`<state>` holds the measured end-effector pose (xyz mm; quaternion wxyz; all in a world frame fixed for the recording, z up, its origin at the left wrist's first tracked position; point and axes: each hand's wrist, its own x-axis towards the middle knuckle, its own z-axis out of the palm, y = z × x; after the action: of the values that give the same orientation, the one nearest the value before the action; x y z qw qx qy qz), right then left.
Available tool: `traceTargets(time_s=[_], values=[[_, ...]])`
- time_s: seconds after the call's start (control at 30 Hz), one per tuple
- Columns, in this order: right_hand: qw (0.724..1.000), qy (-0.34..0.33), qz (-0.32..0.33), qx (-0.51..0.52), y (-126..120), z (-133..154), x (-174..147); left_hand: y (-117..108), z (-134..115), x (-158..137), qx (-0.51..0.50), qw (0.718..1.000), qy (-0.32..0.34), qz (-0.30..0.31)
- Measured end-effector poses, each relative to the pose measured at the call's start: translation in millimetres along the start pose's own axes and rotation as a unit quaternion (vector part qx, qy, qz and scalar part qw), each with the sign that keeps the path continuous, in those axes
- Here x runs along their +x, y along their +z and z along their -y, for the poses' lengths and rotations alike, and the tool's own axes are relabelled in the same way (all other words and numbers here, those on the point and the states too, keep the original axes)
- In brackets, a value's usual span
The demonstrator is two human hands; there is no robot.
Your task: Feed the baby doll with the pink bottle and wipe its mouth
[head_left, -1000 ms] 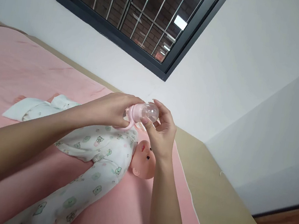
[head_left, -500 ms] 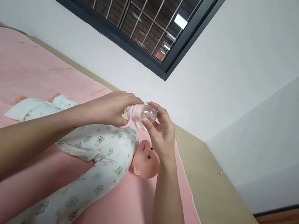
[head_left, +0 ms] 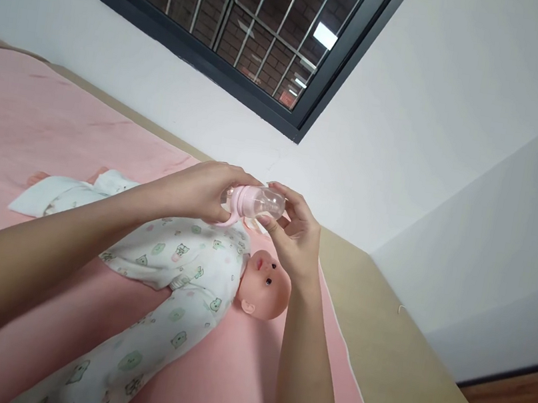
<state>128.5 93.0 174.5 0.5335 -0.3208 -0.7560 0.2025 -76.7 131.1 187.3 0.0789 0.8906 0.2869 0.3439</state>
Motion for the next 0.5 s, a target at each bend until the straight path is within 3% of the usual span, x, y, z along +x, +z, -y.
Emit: traceTargets(time_s=[0.33, 0.4, 0.5], values=[[1.000, 0.003, -0.010, 0.012, -7.5, -5.4, 2.5, 11.2, -5.4, 2.3, -0.042, 0.997, -0.051, -0.043], [0.999, -0.013, -0.051, 0.008, -12.3, -3.0, 3.2, 13.4, -6.6, 2.8, -0.062, 0.994, -0.066, -0.061], [0.986, -0.032, -0.162, -0.006, -28.4, -0.6, 4.3, 14.3, -4.7, 3.9, -0.082, 0.989, -0.093, -0.082]])
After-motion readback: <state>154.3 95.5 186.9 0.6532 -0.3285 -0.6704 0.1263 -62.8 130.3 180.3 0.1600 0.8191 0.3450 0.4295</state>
